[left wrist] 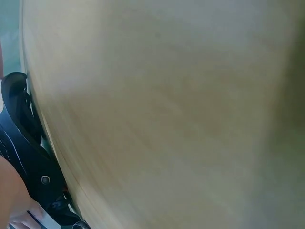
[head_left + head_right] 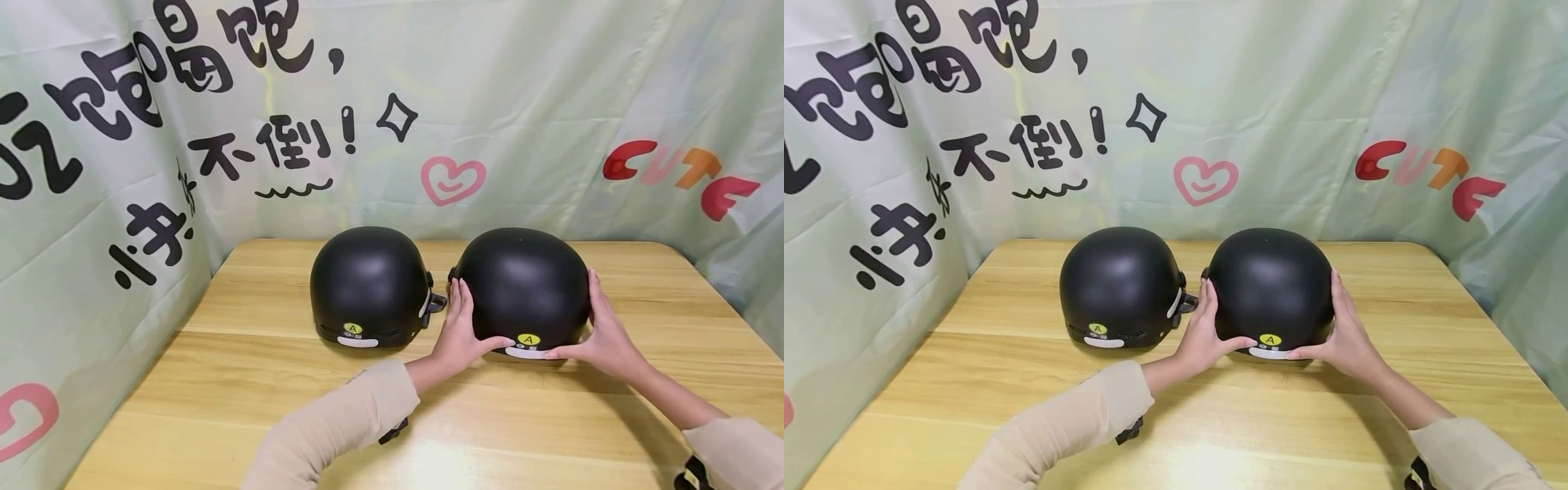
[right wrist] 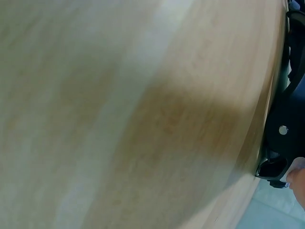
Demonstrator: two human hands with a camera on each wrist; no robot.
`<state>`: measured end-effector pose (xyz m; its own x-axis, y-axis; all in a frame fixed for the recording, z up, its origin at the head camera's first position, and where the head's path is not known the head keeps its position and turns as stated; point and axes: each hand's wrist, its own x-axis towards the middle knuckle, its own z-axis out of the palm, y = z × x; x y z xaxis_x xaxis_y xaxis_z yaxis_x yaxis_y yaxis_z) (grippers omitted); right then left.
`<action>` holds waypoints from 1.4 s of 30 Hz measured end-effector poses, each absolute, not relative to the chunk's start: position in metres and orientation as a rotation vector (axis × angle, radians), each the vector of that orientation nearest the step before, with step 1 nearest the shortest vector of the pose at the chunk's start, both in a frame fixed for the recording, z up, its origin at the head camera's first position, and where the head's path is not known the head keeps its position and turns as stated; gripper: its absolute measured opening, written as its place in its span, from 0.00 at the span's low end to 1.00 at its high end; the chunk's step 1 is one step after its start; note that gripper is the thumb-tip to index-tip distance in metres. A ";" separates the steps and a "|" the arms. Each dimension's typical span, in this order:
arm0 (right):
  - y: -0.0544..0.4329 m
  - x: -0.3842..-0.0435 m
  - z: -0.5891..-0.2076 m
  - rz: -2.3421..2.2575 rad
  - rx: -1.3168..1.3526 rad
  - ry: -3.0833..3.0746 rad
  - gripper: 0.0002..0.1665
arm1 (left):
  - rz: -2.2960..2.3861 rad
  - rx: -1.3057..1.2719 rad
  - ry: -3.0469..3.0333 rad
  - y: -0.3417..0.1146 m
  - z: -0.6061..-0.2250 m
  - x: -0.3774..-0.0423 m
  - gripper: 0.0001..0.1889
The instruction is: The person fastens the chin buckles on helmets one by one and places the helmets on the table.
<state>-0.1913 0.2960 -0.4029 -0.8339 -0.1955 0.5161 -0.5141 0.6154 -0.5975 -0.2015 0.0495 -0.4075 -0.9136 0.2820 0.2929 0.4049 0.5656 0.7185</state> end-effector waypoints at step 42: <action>0.314 -0.191 -0.403 1.046 0.617 -2.497 0.89 | -1.203 -0.564 -2.716 0.067 -0.404 -0.198 0.62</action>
<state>-0.1908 0.3136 -0.4035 -0.8386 -0.2521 0.4829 -0.5210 0.6298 -0.5760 -0.1976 0.0669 -0.4039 -0.9237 0.2872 0.2536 0.3808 0.6149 0.6905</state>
